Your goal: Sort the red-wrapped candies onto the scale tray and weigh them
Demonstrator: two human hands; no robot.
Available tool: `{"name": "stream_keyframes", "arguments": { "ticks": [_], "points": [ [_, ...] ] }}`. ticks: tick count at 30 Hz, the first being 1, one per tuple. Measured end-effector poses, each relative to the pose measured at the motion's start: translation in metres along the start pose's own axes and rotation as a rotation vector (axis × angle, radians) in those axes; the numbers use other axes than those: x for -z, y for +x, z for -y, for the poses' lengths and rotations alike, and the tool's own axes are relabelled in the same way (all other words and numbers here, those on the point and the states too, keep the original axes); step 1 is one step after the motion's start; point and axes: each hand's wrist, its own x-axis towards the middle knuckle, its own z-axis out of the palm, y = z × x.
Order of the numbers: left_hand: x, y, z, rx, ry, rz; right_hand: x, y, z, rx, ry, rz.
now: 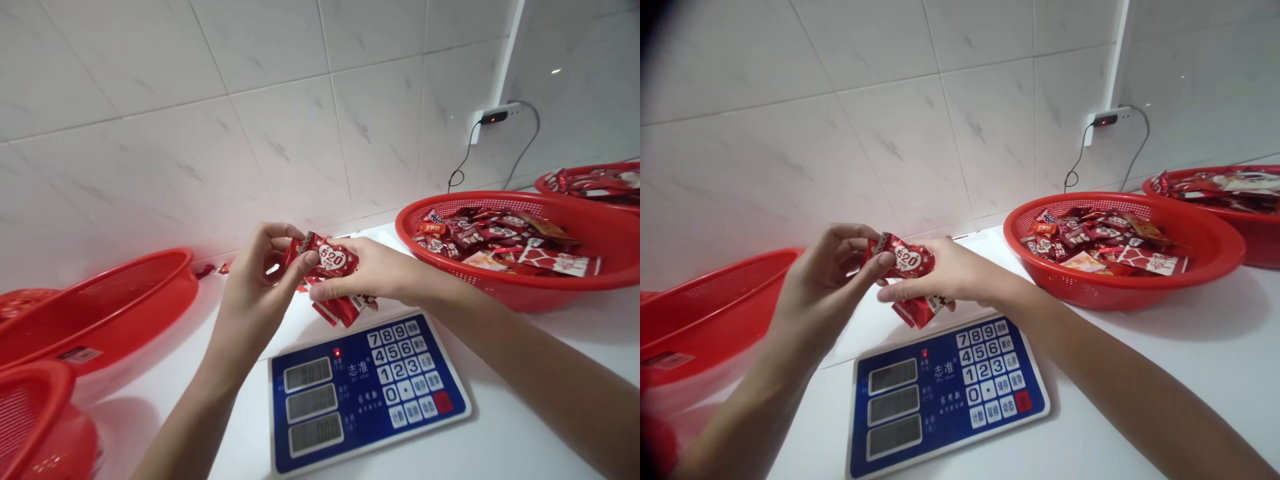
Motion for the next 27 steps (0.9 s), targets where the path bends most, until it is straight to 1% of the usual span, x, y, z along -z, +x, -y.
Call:
{"name": "stream_keyframes", "arguments": {
  "ticks": [4, 5, 7, 10, 12, 14, 17, 19, 21, 22, 24, 27],
  "points": [
    [0.001, 0.003, 0.008, 0.051, 0.042, -0.023, 0.000, 0.008, -0.010, -0.096, 0.348, -0.017],
    [0.000, 0.002, 0.008, 0.055, 0.057, -0.021, 0.001, 0.008, -0.010, -0.115, 0.411, -0.014],
    [-0.001, 0.000, 0.006, 0.039, 0.075, 0.000, 0.003, 0.007, -0.007, -0.132, 0.463, -0.002],
    [0.002, -0.001, 0.000, -0.018, 0.039, 0.082, 0.005, 0.004, 0.002, -0.124, 0.429, -0.048],
    [0.009, 0.002, -0.002, 0.002, -0.030, 0.131, 0.008, 0.004, 0.006, -0.128, 0.401, -0.111],
    [0.017, 0.006, -0.001, 0.073, -0.128, 0.110, 0.013, 0.004, 0.007, -0.145, 0.351, -0.164],
    [0.022, 0.011, 0.005, 0.184, -0.280, 0.005, 0.023, 0.004, 0.005, -0.155, 0.157, -0.261],
    [0.019, 0.011, 0.009, 0.227, -0.334, -0.021, 0.029, 0.003, 0.003, -0.157, 0.050, -0.262],
    [0.012, 0.009, 0.011, 0.237, -0.342, -0.017, 0.032, 0.002, 0.003, -0.156, 0.021, -0.200],
    [0.008, 0.007, 0.011, 0.233, -0.332, -0.003, 0.032, 0.001, 0.004, -0.154, 0.013, -0.184],
    [0.001, 0.004, 0.010, 0.213, -0.301, 0.033, 0.032, -0.001, 0.006, -0.149, -0.027, -0.204],
    [-0.002, 0.001, 0.010, 0.217, -0.250, 0.091, 0.031, -0.002, 0.008, -0.132, -0.069, -0.223]
  ]
}}
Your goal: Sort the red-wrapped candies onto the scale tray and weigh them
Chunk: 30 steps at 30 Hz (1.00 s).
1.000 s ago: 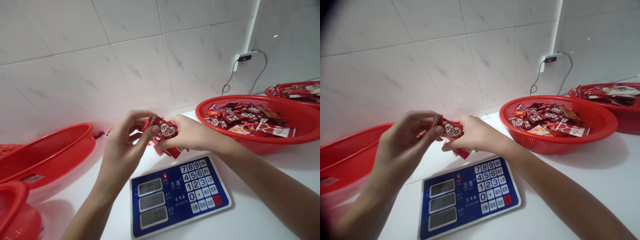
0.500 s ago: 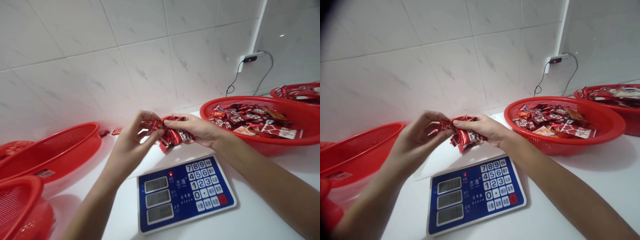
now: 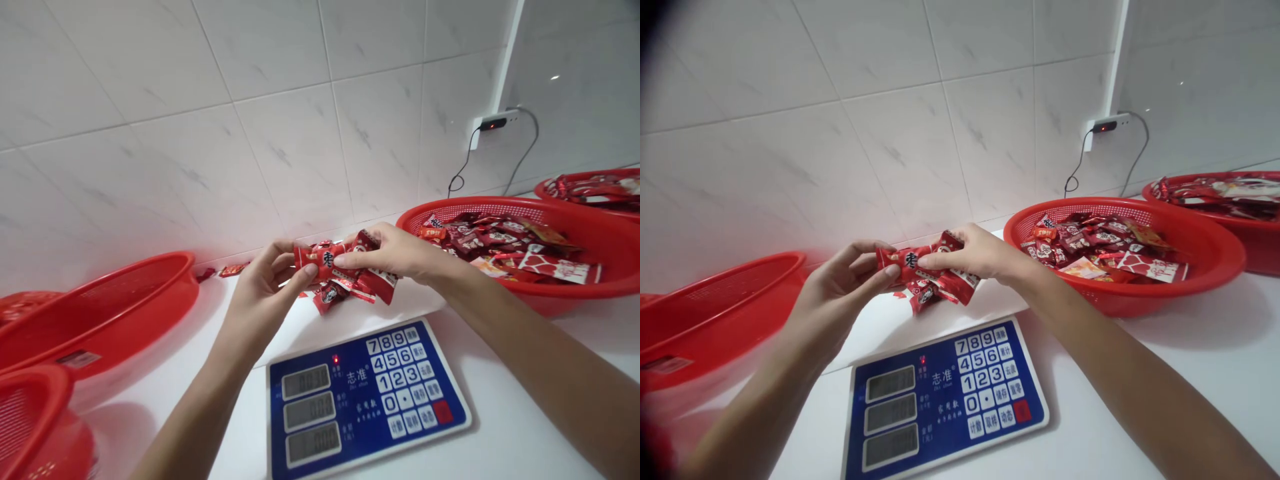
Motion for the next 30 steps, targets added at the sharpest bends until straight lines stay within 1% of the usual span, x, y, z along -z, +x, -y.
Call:
{"name": "stream_keyframes", "arguments": {
  "ticks": [4, 8, 10, 14, 17, 20, 21, 23, 25, 27, 28, 29, 30],
  "points": [
    [0.004, 0.000, 0.001, 0.055, 0.093, 0.032, -0.002, 0.002, -0.003, 0.013, 0.000, 0.029],
    [0.005, 0.000, 0.004, 0.010, 0.215, 0.022, -0.007, 0.005, -0.008, 0.103, -0.023, 0.029],
    [0.004, -0.001, 0.005, -0.009, 0.249, 0.002, -0.010, 0.006, -0.009, 0.105, -0.041, 0.013],
    [0.003, -0.002, 0.005, -0.033, 0.309, 0.006, -0.014, 0.005, -0.009, 0.108, -0.054, -0.008],
    [0.006, 0.000, 0.002, -0.046, 0.302, 0.001, -0.011, 0.004, -0.007, 0.091, -0.027, 0.020],
    [0.013, 0.002, -0.002, -0.097, 0.296, -0.069, 0.000, 0.002, -0.005, 0.055, 0.018, 0.076],
    [0.015, 0.002, -0.002, -0.136, 0.307, -0.108, 0.003, 0.002, -0.005, 0.039, 0.033, 0.087],
    [0.018, 0.002, -0.002, -0.272, 0.363, -0.155, 0.010, 0.003, -0.006, 0.005, 0.073, 0.086],
    [0.018, 0.001, -0.002, -0.470, 0.512, -0.126, 0.012, 0.004, -0.009, -0.021, 0.124, 0.102],
    [0.016, 0.000, -0.002, -0.697, 0.734, -0.078, 0.009, 0.007, -0.013, -0.043, 0.167, 0.161],
    [0.015, 0.000, -0.002, -0.785, 0.835, -0.064, 0.008, 0.008, -0.014, -0.051, 0.184, 0.189],
    [0.015, 0.000, -0.001, -0.840, 0.910, -0.059, 0.006, 0.009, -0.015, -0.055, 0.193, 0.200],
    [0.016, 0.001, -0.001, -0.852, 0.951, -0.053, 0.004, 0.009, -0.015, -0.055, 0.193, 0.185]
  ]
}}
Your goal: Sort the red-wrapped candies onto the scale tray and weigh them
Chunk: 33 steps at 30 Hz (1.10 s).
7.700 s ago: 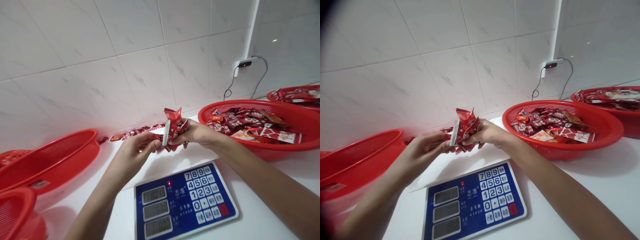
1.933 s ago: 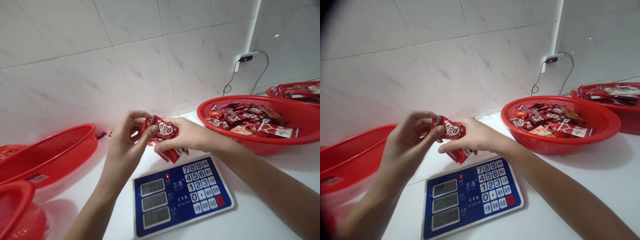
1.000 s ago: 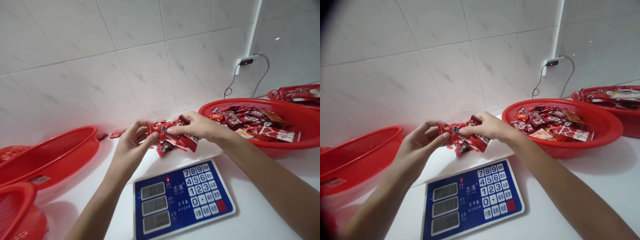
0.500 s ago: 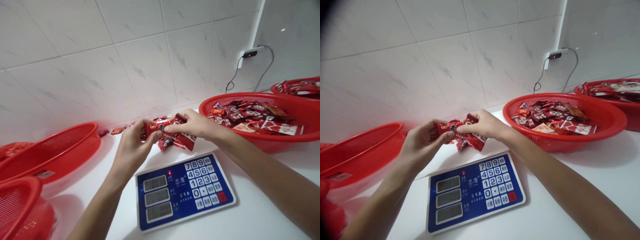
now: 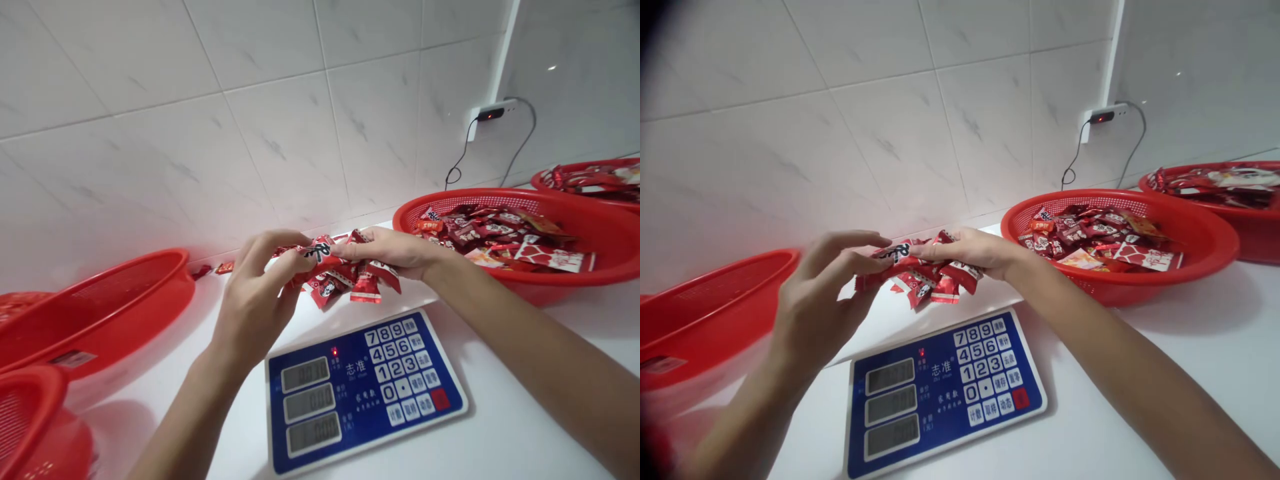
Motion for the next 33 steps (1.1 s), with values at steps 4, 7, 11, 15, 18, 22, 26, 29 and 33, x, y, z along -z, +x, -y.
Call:
{"name": "stream_keyframes", "arguments": {
  "ticks": [4, 7, 11, 15, 18, 22, 26, 29, 33],
  "points": [
    [0.001, 0.000, 0.011, 0.315, -0.240, 0.168, -0.003, -0.002, 0.004, 0.055, -0.063, -0.156],
    [0.001, 0.000, 0.015, 0.719, -0.592, 0.270, -0.005, -0.005, 0.008, 0.061, -0.107, -0.153],
    [-0.002, 0.001, 0.008, 0.883, -0.834, 0.361, -0.007, -0.005, 0.008, 0.081, -0.153, -0.118],
    [-0.005, 0.002, 0.003, 0.830, -0.832, 0.263, -0.008, -0.003, 0.006, 0.063, -0.135, -0.111],
    [-0.009, 0.001, 0.004, 0.842, -0.831, 0.246, -0.008, -0.001, 0.004, 0.055, -0.130, -0.126],
    [-0.012, -0.002, 0.006, 0.837, -0.854, 0.285, -0.007, 0.001, 0.001, 0.058, -0.159, -0.152],
    [-0.011, -0.002, 0.007, 0.794, -0.812, 0.273, -0.008, 0.001, 0.000, 0.069, -0.159, -0.135],
    [-0.008, -0.001, 0.007, 0.784, -0.824, 0.229, -0.008, -0.001, 0.003, 0.061, -0.200, -0.114],
    [-0.006, -0.001, 0.007, 0.808, -0.816, 0.316, -0.009, -0.006, 0.007, 0.058, -0.194, -0.120]
  ]
}}
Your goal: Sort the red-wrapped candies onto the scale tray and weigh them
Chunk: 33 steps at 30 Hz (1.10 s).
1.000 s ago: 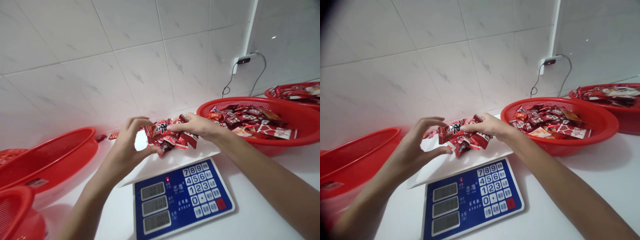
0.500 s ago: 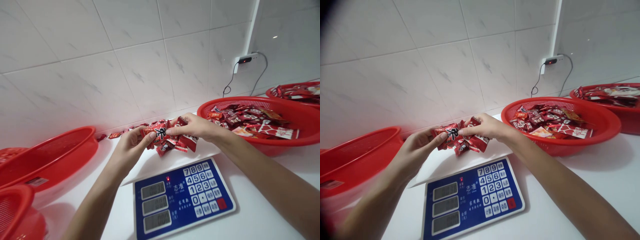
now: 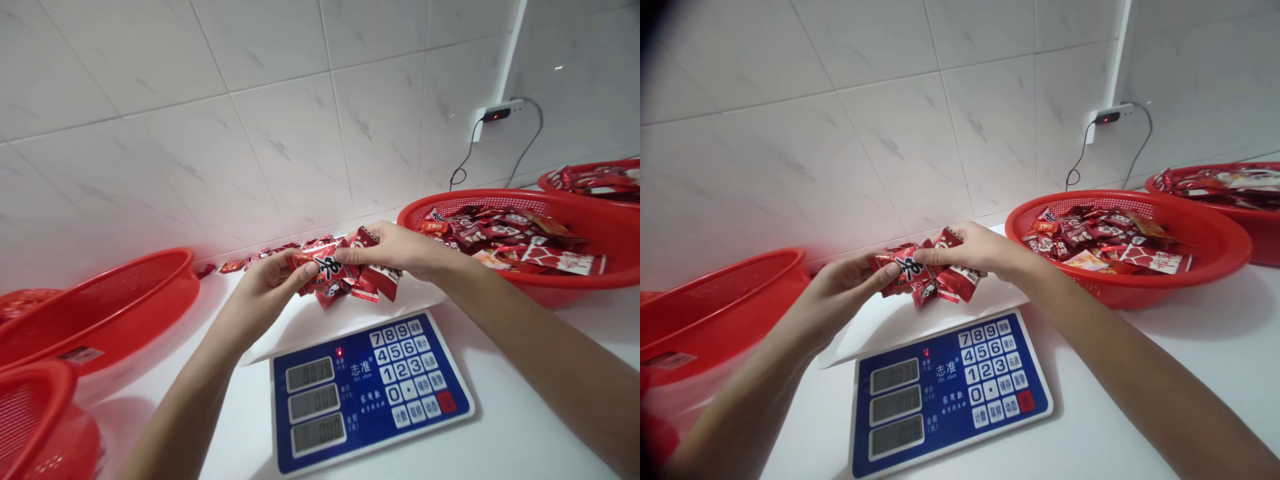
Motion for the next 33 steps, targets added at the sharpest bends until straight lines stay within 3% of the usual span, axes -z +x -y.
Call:
{"name": "stream_keyframes", "arguments": {
  "ticks": [9, 18, 22, 25, 28, 33],
  "points": [
    [-0.010, -0.001, -0.006, 0.068, -0.023, 0.055, -0.004, 0.002, -0.003, 0.041, 0.009, 0.044],
    [-0.006, 0.000, -0.002, -0.013, 0.104, 0.006, -0.007, 0.005, -0.009, 0.095, 0.047, 0.011],
    [0.012, 0.003, -0.003, 0.014, 0.168, -0.116, 0.003, 0.005, -0.004, 0.065, 0.117, -0.175],
    [0.038, 0.001, -0.005, 0.077, 0.374, -0.006, 0.014, 0.003, 0.002, 0.005, 0.256, -0.274],
    [0.052, 0.000, -0.003, 0.120, 0.510, 0.096, 0.018, 0.002, 0.005, -0.048, 0.375, -0.278],
    [0.030, 0.006, 0.011, 0.129, 0.429, 0.047, 0.013, 0.003, 0.004, -0.131, 0.357, -0.193]
  ]
}}
